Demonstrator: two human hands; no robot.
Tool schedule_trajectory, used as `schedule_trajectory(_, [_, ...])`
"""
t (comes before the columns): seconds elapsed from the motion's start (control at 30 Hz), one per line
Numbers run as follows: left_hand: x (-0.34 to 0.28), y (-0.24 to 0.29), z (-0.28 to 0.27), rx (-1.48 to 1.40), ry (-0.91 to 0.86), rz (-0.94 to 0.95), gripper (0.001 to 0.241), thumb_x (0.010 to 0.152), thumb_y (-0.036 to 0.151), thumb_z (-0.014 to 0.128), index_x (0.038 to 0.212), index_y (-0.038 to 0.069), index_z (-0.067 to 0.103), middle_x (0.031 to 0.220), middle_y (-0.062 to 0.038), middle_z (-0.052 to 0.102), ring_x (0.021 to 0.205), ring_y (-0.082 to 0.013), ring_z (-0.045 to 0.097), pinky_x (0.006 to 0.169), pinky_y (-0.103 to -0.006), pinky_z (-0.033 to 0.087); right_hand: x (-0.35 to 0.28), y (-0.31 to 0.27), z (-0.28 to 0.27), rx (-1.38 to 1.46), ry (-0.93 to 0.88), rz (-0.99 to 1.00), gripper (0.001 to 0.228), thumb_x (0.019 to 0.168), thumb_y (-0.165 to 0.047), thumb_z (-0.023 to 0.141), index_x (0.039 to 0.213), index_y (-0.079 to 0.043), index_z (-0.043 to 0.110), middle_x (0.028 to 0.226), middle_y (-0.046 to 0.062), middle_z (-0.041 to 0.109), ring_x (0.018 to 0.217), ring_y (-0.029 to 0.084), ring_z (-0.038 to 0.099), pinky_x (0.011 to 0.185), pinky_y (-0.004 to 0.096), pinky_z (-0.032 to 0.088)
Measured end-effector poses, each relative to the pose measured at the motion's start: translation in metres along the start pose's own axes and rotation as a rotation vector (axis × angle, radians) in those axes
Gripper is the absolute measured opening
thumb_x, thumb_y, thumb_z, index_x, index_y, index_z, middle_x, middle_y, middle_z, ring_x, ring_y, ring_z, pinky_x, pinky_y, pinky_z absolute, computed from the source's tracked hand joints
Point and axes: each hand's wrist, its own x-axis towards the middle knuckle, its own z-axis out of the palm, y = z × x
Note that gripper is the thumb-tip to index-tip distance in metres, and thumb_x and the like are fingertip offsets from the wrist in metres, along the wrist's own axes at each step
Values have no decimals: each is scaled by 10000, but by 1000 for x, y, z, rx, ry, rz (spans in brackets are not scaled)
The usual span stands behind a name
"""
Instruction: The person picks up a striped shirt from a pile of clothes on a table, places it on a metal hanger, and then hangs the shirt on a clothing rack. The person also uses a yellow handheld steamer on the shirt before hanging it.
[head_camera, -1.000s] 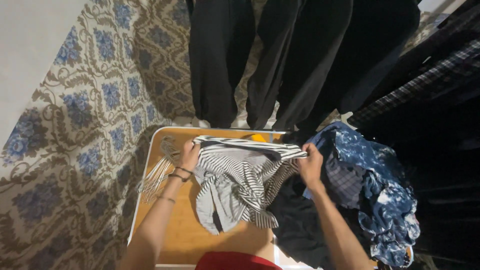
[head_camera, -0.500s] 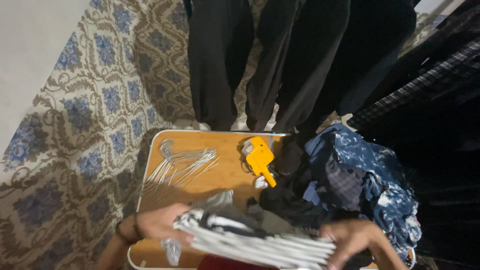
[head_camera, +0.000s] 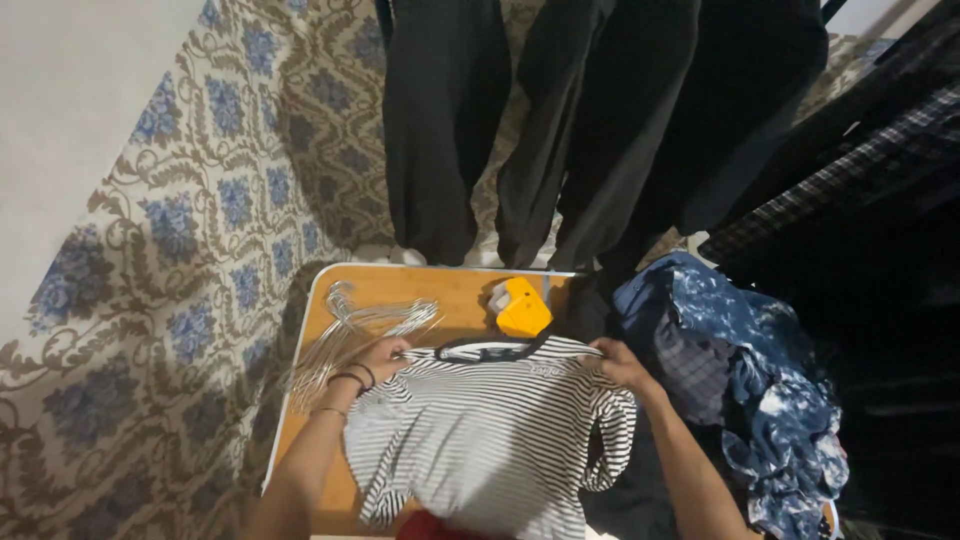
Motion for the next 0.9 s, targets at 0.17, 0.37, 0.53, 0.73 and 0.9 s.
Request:
schedule_trajectory(0.17, [-9, 41, -12, -15, -29, -46, 246, 905, 247, 734, 1104, 108, 693, 1028, -25, 736, 962, -162, 679, 879, -328, 538, -22, -26, -7, 19, 24, 122, 441, 872, -423, 669, 1186, -113, 660, 1152, 61, 709, 1076, 220, 641, 961, 387, 491])
schedule_trajectory(0.37, [-18, 68, -50, -204, -263, 14, 291, 857, 234, 791, 1110, 109, 721, 1067, -68, 706, 1040, -195, 640, 953, -392, 506, -56, -54, -52, 157, -423, -70, 291, 849, -285, 767, 1041, -73, 712, 990, 54, 719, 964, 169, 652, 906, 346, 526])
schedule_trajectory(0.53, [-5, 85, -50, -147, -216, -152, 550, 792, 263, 826, 1317, 249, 661, 1253, 35, 640, 1181, -165, 570, 1003, -411, 453, 1, 26, -24, 244, 190, -122, 187, 889, -148, 804, 965, -36, 676, 823, 29, 660, 743, 143, 599, 678, 361, 508])
schedule_trajectory(0.73, [27, 40, -23, 204, 209, 250, 227, 921, 226, 718, 1091, 81, 753, 1099, -105, 748, 1042, -273, 709, 930, -381, 563, -20, -40, -11, -6, 471, -271, 232, 893, -165, 658, 1093, -54, 699, 922, -11, 729, 858, 93, 683, 786, 298, 533])
schedule_trajectory(0.9, [-12, 71, -42, -216, 253, 116, 268, 874, 182, 767, 1128, 98, 745, 1042, -51, 757, 901, -173, 681, 786, -321, 568, -43, -37, -34, 88, -146, -75, 214, 921, -234, 716, 1015, -54, 784, 880, 45, 727, 806, 135, 623, 745, 319, 529])
